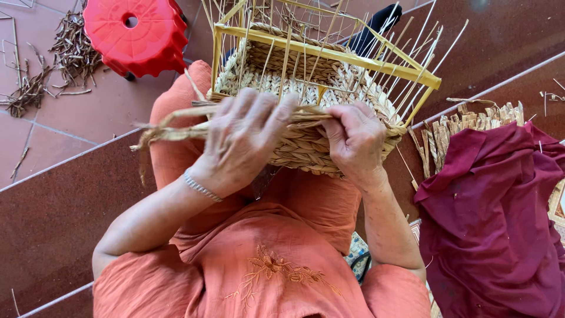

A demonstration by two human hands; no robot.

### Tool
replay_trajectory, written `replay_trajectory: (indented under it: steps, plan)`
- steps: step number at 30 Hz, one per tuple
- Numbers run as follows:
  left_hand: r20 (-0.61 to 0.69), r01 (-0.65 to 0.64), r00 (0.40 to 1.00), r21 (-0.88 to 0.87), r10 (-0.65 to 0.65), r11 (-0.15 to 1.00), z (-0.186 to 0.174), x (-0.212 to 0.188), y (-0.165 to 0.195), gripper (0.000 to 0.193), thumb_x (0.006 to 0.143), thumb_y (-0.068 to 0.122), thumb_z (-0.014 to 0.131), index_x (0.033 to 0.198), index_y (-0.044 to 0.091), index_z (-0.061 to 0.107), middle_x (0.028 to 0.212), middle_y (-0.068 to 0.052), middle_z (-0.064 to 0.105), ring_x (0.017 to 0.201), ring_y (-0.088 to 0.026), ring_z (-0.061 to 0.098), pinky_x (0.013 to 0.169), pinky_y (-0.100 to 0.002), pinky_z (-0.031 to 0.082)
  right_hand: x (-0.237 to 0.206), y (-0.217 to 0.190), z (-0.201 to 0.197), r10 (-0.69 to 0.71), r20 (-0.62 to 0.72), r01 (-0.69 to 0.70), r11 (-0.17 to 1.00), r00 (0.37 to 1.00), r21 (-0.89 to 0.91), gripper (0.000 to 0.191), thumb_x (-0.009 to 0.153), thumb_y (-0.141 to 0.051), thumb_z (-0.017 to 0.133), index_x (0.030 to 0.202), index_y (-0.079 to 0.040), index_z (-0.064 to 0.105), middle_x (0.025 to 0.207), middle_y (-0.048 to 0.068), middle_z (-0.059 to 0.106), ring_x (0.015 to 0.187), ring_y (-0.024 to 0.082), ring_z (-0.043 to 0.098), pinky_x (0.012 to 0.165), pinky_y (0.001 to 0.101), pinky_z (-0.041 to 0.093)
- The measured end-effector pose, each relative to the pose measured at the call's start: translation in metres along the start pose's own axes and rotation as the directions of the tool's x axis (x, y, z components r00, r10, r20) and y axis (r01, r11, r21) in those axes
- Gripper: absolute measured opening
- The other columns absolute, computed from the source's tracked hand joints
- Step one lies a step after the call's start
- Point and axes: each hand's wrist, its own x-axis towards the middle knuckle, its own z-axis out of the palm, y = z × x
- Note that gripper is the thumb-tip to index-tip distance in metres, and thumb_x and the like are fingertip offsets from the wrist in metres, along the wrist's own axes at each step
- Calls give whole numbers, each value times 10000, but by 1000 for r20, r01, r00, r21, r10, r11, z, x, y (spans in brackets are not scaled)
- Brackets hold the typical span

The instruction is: The person weaves a rectangular basket by hand, threading dried palm leaves through a yellow frame held on their lap. They repeatedly pull, tuck, and tighten the strands to build up the basket walls.

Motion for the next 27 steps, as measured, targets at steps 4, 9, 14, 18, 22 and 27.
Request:
replay_trajectory:
  steps: [4, 9, 14, 18, 22, 27]
  plan:
    - [1, 206, 974, 400, -226, 893, -30, -30, -38, 289, 1121, 285, 670, 1340, 99, 640, 989, -71, 686, 781, -217, 623, 678, -368, 514, -4, 4, 7, 91, -110, -89, 996, 990, 17, 113, 1032, -139, 751, 1067, -39, 712, 922, 117, 704, 834, 267, 696, 743, 373, 544]
    - [-52, 330, 924, 609, -378, 721, -83, -77, -104, 196, 1089, 253, 612, 1177, 91, 678, 841, -61, 669, 710, -213, 631, 605, -364, 486, -6, 7, 13, 114, -135, -112, 994, 984, 21, 135, 1038, -171, 746, 1061, -39, 727, 899, 93, 719, 805, 211, 701, 704, 347, 543]
    - [-52, 780, 434, 520, -899, 346, -110, -69, -115, 411, 1062, 275, 619, 1342, -24, 633, 1164, -318, 618, 1029, -429, 625, 804, -534, 481, -11, 12, 17, 162, -151, -150, 985, 975, 88, 130, 1043, -163, 756, 1105, -53, 723, 897, 61, 752, 787, 157, 695, 691, 300, 547]
    - [199, 159, 967, 27, -161, 987, -78, -66, -22, 457, 938, 248, 715, 1378, 156, 633, 1516, -205, 440, 1425, -446, 387, 1240, -575, 233, -16, 15, 27, 323, -180, -249, 906, 929, 343, 244, 1053, -134, 743, 1229, -39, 602, 927, 38, 773, 810, 91, 721, 706, 238, 548]
    - [72, -213, 962, -405, 263, 889, 0, -27, 17, 329, 837, 104, 665, 1136, -27, 628, 1197, -171, 605, 1077, -315, 603, 931, -424, 541, -19, 11, 35, 300, -271, -190, 911, 915, 366, 216, 1076, -82, 758, 1181, -44, 573, 970, 55, 763, 869, 79, 705, 785, 247, 557]
    - [106, 56, 994, -180, -38, 982, 61, 11, 10, 224, 859, 43, 617, 1071, -31, 608, 1062, -158, 587, 1001, -327, 620, 843, -420, 553, -13, 3, 27, 209, -247, -145, 957, 946, 253, 151, 1021, -51, 772, 1128, -35, 668, 988, 92, 747, 830, 98, 694, 705, 248, 567]
